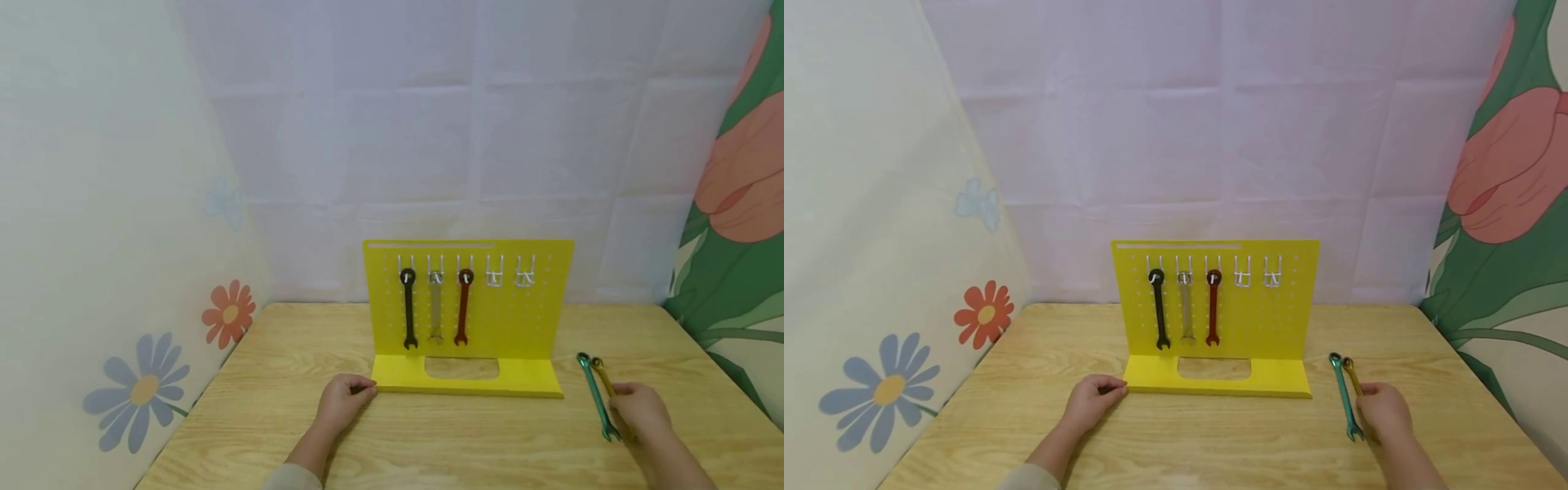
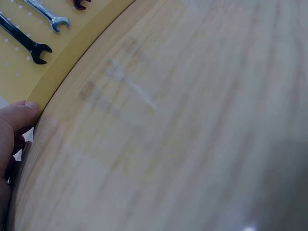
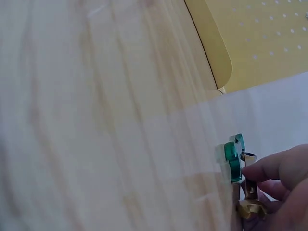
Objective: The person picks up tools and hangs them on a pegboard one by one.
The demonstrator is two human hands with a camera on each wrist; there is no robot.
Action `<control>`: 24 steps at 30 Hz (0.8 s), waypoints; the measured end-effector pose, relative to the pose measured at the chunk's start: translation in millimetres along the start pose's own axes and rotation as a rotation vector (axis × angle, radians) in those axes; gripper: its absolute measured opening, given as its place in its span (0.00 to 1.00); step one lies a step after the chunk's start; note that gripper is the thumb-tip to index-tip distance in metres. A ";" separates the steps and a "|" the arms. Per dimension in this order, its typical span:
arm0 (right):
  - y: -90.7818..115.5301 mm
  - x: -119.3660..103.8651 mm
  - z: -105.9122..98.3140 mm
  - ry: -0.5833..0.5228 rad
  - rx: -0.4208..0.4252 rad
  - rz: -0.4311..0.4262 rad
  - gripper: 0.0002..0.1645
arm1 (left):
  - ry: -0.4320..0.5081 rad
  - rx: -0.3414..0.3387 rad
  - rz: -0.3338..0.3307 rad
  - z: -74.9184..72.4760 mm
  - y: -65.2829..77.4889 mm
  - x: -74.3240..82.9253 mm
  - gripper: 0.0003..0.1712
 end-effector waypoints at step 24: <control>8.4 -8.7 -7.3 -0.383 0.041 -0.081 0.33 | 0.004 0.001 0.013 -0.2 1.3 1.9 0.03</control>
Point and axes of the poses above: each hand's wrist, its own y-axis away from the middle knuckle, its own z-axis out of the palm, x = y × z, the point moved 10 cm from there along -y, towards the middle knuckle, and after that the axes turned 11 degrees about z, right-handed, at the moved point
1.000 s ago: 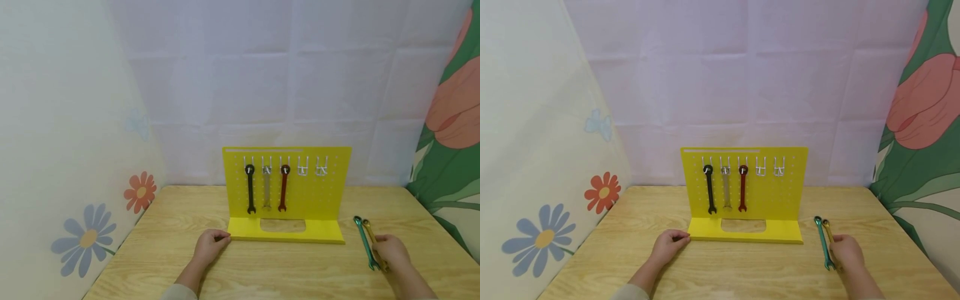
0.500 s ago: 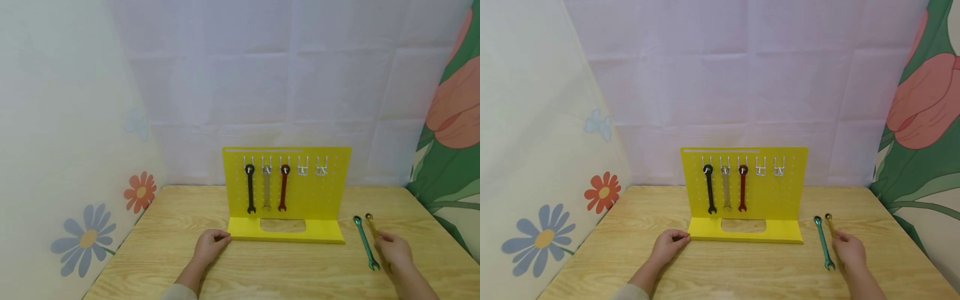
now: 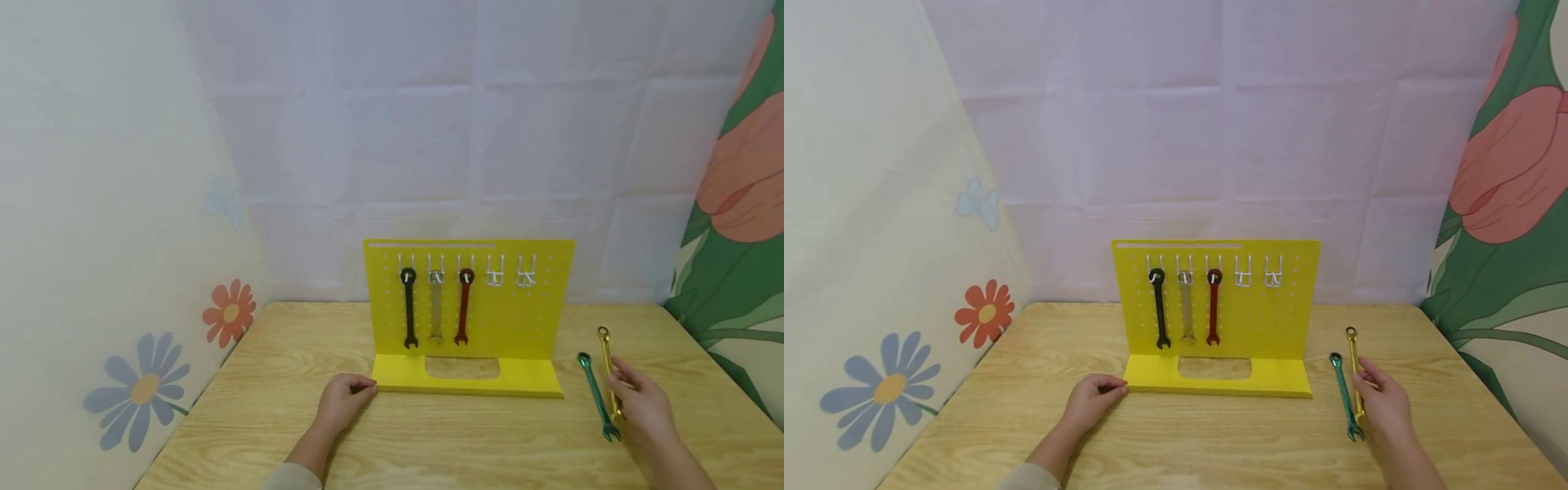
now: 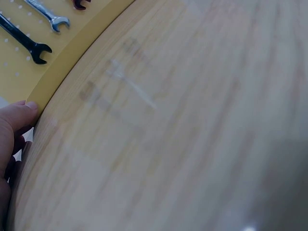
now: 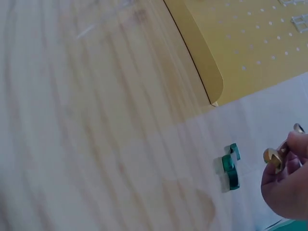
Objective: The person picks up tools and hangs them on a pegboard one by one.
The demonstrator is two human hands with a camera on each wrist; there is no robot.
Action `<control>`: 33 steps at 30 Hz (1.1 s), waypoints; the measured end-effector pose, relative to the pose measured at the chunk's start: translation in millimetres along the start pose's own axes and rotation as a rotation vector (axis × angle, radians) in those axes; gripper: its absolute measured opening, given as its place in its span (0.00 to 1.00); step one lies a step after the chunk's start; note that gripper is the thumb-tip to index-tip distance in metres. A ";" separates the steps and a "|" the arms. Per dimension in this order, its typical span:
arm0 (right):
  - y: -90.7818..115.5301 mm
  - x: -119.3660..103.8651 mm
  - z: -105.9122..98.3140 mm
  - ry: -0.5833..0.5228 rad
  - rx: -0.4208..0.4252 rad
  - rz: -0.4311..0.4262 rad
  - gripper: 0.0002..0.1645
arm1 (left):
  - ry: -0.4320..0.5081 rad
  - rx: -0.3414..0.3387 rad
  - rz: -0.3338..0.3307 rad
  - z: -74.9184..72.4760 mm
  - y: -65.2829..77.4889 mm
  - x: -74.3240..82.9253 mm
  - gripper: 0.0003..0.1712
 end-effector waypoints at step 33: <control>59.2 -97.5 76.9 -0.282 -0.271 -0.286 0.29 | -0.004 0.000 0.016 -0.8 -0.2 2.3 0.03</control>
Point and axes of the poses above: each hand's wrist, its own y-axis away from the middle knuckle, its own z-axis out of the palm, x = y × z, the point moved 10 cm from there along -y, towards the middle knuckle, and after that the axes turned 11 degrees about z, right-handed, at the moved point
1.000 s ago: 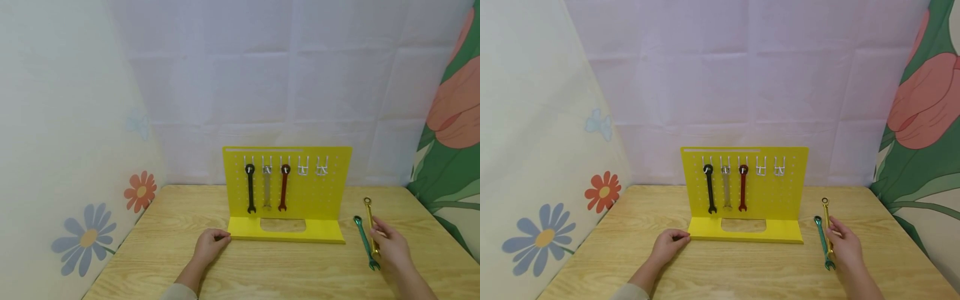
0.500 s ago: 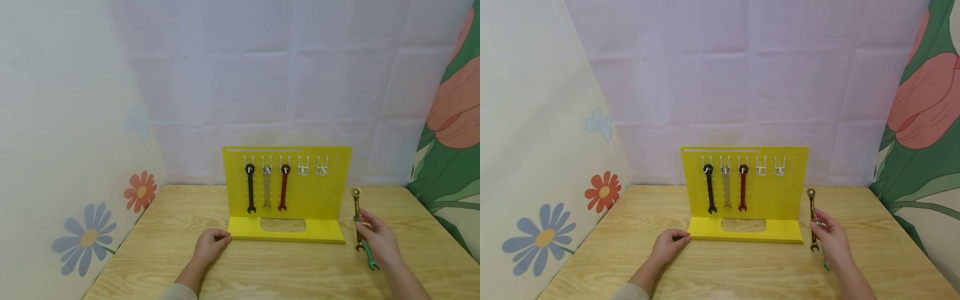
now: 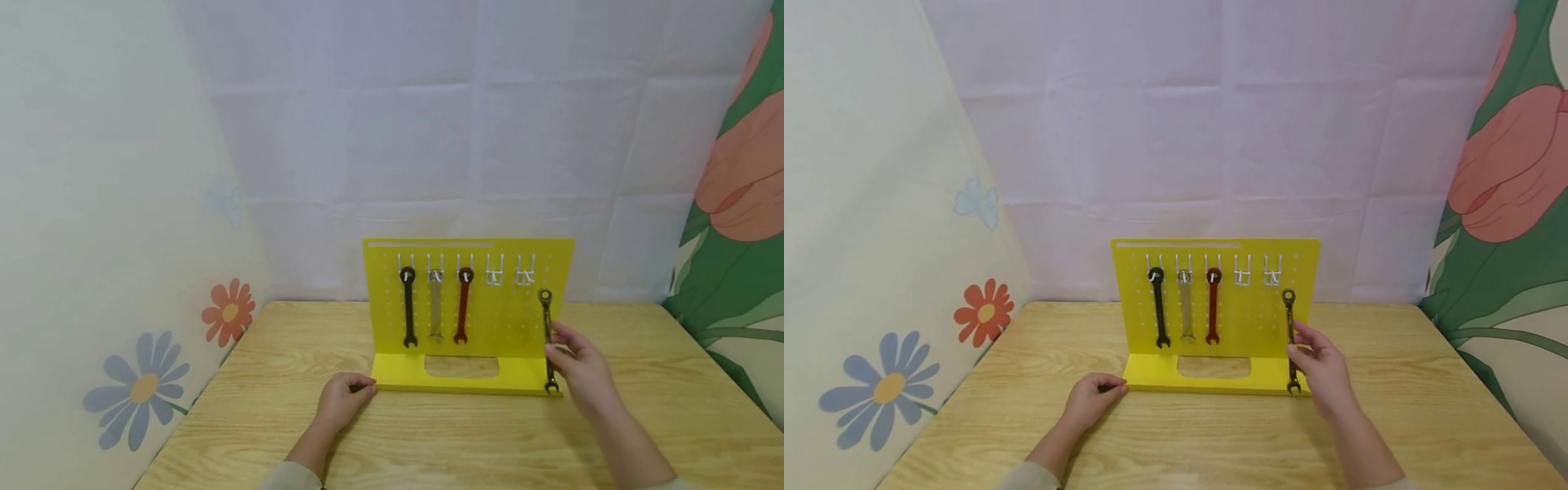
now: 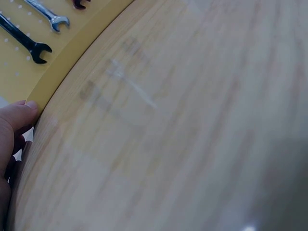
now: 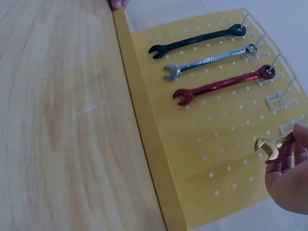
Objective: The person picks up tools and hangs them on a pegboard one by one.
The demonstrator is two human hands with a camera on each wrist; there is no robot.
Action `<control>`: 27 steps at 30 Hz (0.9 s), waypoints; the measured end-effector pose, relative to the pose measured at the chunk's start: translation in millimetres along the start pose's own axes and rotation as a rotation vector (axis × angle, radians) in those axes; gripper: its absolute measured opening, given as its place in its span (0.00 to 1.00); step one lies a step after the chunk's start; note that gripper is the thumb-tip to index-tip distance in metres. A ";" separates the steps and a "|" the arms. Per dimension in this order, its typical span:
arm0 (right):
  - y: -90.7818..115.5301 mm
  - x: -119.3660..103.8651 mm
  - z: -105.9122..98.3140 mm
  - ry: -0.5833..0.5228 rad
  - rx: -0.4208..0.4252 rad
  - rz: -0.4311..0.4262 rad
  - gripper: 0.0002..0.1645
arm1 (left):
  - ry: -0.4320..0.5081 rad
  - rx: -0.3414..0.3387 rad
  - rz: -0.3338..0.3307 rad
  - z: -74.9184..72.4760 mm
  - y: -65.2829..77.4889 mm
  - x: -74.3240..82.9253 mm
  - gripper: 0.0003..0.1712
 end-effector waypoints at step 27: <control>-21.6 -17.4 64.6 0.031 -0.039 0.046 0.28 | 0.005 0.001 -0.008 1.4 -0.5 -3.2 0.05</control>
Point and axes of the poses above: each hand's wrist, its own y-axis away from the middle knuckle, its own z-axis out of the palm, x = y × z, the point moved 10 cm from there along -y, towards the middle knuckle, and after that the axes turned 11 degrees about z, right-handed, at the moved point
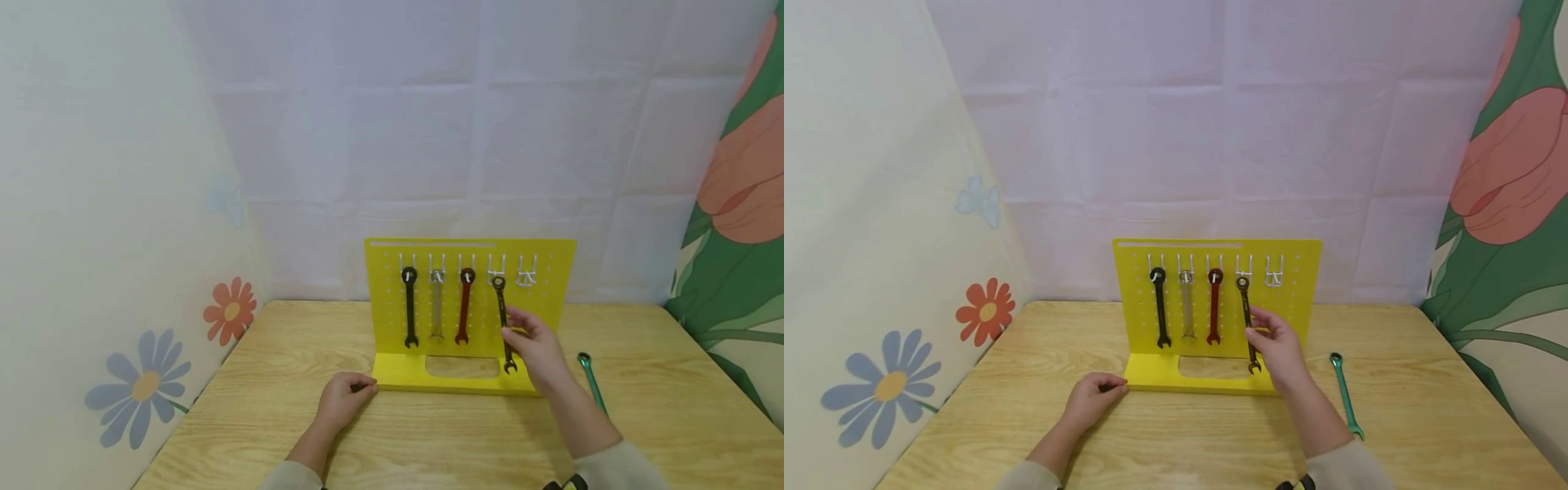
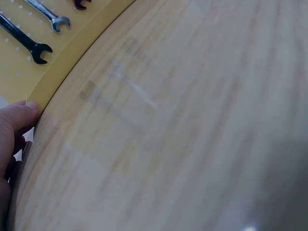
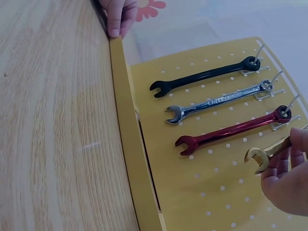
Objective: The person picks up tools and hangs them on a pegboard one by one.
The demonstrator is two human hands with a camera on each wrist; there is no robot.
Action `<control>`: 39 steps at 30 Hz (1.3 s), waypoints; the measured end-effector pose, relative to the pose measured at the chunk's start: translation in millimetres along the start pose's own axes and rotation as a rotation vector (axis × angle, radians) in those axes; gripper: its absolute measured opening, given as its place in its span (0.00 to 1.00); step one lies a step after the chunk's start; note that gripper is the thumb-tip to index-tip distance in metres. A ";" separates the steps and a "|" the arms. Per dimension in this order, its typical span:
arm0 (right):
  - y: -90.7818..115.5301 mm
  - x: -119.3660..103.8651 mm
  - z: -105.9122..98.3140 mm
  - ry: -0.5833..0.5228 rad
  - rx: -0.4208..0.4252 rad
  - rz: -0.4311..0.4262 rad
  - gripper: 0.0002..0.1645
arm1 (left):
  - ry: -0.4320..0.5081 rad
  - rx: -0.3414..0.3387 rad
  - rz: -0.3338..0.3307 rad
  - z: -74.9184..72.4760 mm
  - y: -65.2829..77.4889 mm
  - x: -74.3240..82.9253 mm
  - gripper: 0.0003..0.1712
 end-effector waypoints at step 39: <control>-36.9 10.0 8.3 -0.104 0.077 0.026 0.27 | 0.012 0.003 -0.006 -0.1 0.3 -1.6 0.04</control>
Point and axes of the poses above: each hand's wrist, its own y-axis away from the middle knuckle, its own z-axis out of the palm, x = y × z, the point moved 10 cm from there along -y, towards the middle knuckle, and after that the axes turned 11 degrees about z, right-handed, at the moved point
